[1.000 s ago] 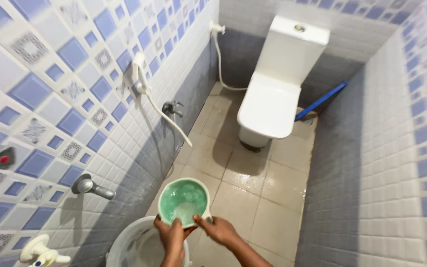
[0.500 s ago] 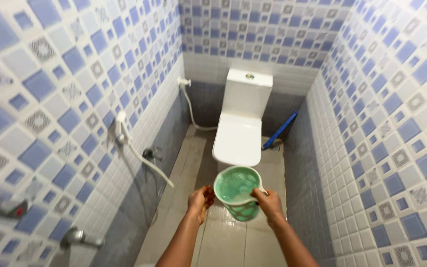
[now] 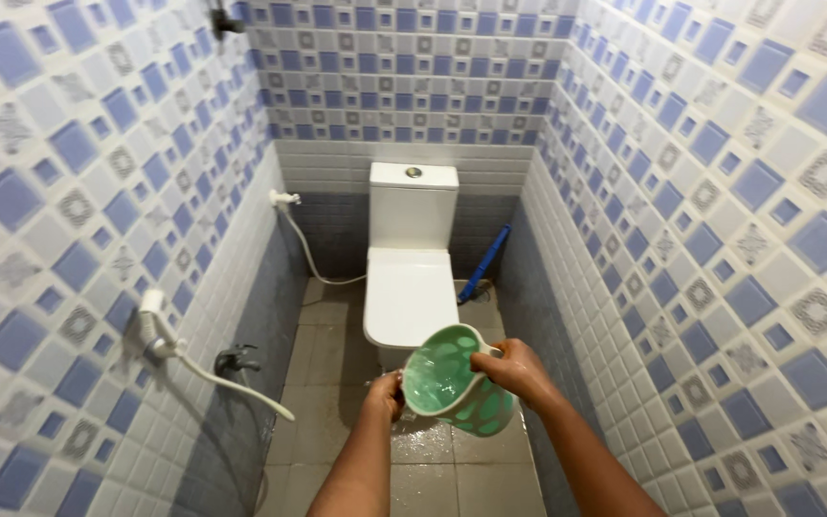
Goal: The person turns on a wall tap to fill a bucket with water, then uses a handheld bidet sprayer to rinse the toilet bowl and the surrounding floor area. Afterward, they use a green cup to scoop water from the bucket and pour it into the toilet bowl.
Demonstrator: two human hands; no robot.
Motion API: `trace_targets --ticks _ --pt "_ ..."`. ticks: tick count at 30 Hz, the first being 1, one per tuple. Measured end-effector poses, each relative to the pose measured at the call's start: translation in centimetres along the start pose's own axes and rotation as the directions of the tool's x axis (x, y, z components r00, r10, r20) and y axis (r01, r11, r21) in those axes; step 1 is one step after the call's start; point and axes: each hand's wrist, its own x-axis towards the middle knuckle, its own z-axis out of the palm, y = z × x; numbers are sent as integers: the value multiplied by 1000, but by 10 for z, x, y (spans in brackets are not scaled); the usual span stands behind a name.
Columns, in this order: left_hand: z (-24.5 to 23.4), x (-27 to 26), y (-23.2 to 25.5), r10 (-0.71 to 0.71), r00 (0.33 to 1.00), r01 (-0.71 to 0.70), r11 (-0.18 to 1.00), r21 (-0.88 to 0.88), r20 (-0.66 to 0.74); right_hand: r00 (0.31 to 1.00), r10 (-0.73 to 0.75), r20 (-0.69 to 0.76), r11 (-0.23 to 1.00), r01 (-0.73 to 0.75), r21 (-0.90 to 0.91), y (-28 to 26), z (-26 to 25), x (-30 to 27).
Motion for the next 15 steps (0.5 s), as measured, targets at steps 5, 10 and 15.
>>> trace_targets --ticks 5,10,15 --pt "11 -1 -5 97 991 -80 981 174 -91 999 27 -30 996 -30 -82 -24 -9 -17" --pt "17 -6 -4 148 989 -123 899 421 -27 1000 22 -16 999 -23 -42 -27 -18 -29" --pt "18 5 -5 -5 997 -41 839 543 82 999 32 -39 998 -34 -53 -29 -23 -35"
